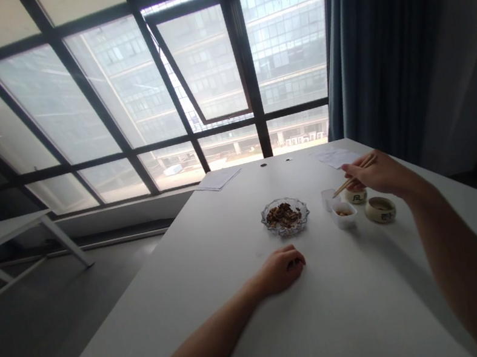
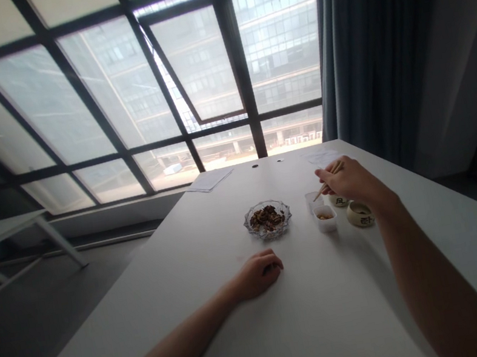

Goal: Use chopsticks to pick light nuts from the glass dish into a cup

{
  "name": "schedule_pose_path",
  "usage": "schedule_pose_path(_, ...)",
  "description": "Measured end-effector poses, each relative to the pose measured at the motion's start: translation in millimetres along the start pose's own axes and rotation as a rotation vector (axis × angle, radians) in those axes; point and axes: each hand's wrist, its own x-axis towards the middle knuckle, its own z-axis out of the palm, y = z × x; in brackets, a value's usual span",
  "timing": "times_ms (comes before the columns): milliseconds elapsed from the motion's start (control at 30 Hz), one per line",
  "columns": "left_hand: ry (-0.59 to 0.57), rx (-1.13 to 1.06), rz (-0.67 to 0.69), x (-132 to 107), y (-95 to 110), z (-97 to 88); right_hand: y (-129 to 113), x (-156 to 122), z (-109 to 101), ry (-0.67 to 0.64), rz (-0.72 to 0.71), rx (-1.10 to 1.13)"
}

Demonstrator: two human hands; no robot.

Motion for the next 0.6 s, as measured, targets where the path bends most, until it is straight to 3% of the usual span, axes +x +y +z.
schedule_pose_path(133,-0.005,-0.005,-0.005,1,2,-0.3,-19,-4,22,-0.028,-0.012,0.091)
schedule_pose_path(267,-0.001,-0.003,0.0,1,4,-1.7,-24,-10,62,-0.218,-0.081,0.244)
schedule_pose_path(433,-0.002,-0.001,0.009,3,5,-3.7,-10,-17,111,-0.418,-0.108,0.237)
schedule_pose_path(600,-0.001,0.0,0.01,4,4,-3.0,12,-20,138,-0.497,-0.141,0.204)
